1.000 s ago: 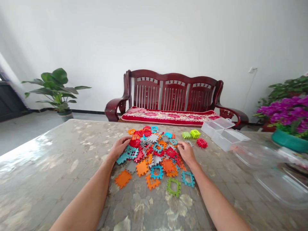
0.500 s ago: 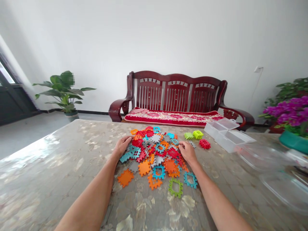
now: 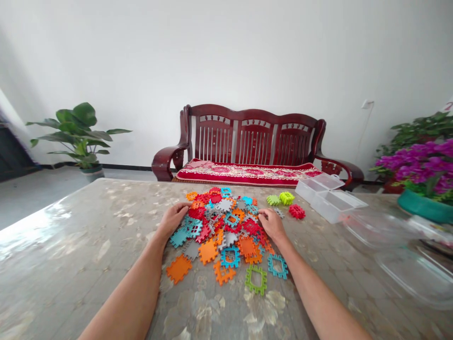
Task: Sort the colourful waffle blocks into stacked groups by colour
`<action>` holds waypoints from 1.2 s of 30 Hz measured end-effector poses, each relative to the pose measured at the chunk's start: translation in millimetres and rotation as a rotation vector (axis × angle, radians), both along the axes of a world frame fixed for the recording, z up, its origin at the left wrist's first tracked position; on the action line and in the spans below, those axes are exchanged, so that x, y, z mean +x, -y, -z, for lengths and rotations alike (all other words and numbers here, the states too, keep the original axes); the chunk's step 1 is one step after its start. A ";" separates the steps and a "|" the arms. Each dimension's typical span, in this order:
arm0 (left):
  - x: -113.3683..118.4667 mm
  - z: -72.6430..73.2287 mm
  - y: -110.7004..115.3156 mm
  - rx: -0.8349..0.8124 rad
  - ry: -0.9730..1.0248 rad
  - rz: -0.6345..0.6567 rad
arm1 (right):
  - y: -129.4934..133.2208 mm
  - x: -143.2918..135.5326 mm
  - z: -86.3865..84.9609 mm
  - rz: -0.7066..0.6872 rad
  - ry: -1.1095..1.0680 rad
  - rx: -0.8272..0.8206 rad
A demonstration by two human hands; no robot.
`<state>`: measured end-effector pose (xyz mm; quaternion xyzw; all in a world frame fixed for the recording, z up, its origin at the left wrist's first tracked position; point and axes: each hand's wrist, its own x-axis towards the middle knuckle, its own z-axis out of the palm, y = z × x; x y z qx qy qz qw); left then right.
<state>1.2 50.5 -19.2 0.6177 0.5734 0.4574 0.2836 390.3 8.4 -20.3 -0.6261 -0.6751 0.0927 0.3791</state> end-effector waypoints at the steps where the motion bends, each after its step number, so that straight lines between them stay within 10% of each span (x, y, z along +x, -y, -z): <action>1: 0.1 0.2 -0.4 -0.001 -0.002 0.000 | 0.3 0.1 -0.5 -0.002 -0.006 0.001; 36: -2.1 5.7 -14.2 0.026 -0.088 -0.039 | -4.7 4.6 11.0 -0.034 -0.079 0.070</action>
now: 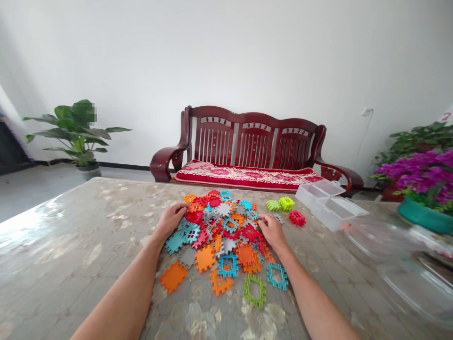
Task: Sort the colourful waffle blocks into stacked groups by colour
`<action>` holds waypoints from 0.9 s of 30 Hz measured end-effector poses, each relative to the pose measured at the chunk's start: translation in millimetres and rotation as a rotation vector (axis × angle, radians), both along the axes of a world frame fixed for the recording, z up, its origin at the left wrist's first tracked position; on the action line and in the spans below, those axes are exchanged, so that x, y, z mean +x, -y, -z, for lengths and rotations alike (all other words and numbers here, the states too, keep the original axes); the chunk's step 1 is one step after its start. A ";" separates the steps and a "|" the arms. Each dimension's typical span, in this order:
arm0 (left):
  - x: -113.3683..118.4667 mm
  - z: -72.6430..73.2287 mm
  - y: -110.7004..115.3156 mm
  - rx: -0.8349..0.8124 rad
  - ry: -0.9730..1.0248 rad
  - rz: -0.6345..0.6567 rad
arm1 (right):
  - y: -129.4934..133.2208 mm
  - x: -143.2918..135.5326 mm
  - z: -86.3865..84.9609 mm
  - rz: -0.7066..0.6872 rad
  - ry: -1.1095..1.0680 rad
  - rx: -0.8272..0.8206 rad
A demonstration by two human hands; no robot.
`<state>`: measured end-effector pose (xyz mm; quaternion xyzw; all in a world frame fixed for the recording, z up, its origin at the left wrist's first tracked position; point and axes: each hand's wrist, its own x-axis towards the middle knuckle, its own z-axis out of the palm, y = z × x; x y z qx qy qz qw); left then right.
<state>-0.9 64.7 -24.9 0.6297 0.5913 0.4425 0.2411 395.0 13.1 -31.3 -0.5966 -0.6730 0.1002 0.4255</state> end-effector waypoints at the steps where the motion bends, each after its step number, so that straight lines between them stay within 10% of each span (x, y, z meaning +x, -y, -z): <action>1: -0.1 -0.2 -0.3 -0.001 0.001 0.000 | -0.4 0.3 0.6 0.007 -0.008 -0.003; 27: -1.5 3.4 -5.7 0.008 0.060 0.004 | -5.9 5.6 8.8 0.001 -0.183 -0.060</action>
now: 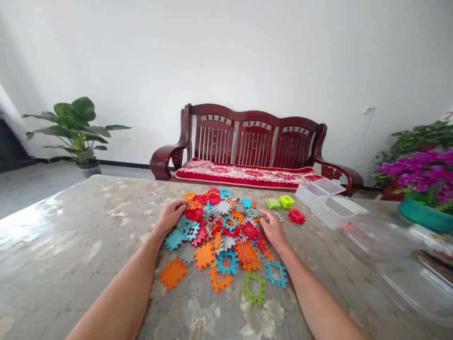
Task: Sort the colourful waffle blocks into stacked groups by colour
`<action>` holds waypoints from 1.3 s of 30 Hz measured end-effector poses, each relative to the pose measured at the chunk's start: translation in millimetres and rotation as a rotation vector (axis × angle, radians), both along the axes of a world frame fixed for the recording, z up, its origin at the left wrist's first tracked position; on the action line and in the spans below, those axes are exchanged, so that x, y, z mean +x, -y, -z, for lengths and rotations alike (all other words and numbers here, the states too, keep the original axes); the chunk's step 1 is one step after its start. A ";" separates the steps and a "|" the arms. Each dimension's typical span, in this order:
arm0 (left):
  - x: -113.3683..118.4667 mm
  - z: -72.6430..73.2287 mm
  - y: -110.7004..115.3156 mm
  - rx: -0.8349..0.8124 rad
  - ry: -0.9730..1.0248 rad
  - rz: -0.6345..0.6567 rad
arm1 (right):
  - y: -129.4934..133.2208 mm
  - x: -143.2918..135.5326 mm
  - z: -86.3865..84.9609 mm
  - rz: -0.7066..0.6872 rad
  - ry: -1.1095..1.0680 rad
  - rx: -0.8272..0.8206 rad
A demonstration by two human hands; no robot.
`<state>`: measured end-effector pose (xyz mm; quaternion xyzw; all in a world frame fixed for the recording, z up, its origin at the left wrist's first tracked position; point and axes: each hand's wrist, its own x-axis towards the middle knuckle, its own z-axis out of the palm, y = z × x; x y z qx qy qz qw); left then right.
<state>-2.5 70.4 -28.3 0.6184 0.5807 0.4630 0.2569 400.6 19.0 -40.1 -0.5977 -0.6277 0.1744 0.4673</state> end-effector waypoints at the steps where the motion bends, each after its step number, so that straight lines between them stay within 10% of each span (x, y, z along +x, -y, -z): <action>1: 0.2 -0.5 0.2 0.002 -0.002 0.000 | -0.1 -0.1 -0.1 -0.002 -0.013 0.001; 21: 0.0 -5.1 2.2 -0.005 -0.087 -0.016 | 42.6 15.4 -25.2 -0.122 -0.354 -0.194; 31: 1.3 -7.4 4.7 -0.017 -0.123 -0.030 | 133.4 40.7 -65.9 -0.363 0.332 -0.457; 39: 2.7 -10.8 4.6 -0.029 -0.126 -0.038 | 138.5 30.5 -66.8 -0.189 0.605 -0.412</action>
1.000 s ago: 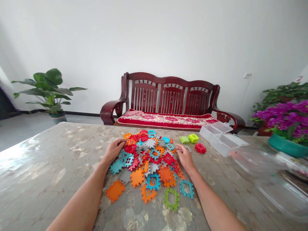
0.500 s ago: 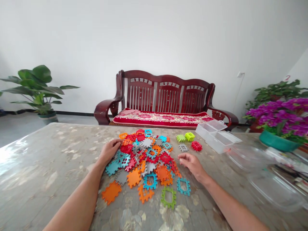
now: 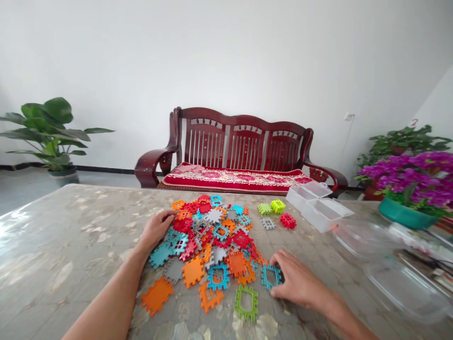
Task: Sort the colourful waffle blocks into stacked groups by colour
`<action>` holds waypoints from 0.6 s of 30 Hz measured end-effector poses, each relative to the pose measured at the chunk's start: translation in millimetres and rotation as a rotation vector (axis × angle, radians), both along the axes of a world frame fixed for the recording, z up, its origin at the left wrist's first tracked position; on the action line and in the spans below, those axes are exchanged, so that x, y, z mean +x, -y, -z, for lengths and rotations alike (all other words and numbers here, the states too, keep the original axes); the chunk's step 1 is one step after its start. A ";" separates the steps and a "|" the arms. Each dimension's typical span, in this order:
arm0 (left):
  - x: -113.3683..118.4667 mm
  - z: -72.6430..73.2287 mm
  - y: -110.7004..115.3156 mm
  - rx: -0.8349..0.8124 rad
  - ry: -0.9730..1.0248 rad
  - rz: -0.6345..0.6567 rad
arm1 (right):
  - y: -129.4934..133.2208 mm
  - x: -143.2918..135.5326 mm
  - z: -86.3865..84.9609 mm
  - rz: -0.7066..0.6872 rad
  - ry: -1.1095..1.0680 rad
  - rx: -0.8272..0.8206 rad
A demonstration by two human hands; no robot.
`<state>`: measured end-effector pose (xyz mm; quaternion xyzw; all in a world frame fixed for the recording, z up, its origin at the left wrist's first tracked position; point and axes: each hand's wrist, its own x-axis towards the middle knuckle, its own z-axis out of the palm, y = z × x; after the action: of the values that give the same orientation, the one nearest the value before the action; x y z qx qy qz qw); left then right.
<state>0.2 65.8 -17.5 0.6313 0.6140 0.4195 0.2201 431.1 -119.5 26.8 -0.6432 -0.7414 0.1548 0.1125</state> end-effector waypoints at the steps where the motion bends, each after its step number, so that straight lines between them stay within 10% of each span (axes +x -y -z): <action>1: -0.2 0.6 -0.3 0.000 -0.001 0.000 | -5.0 4.1 1.7 0.037 0.004 -0.008; 18: -4.7 10.2 -3.6 0.026 -0.012 0.010 | -80.8 11.5 37.3 0.049 -0.330 0.421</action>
<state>-4.5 69.3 -27.7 0.6398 0.6066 0.4225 0.2103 442.6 -38.6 -10.5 -0.5895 -0.7131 0.0974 0.3667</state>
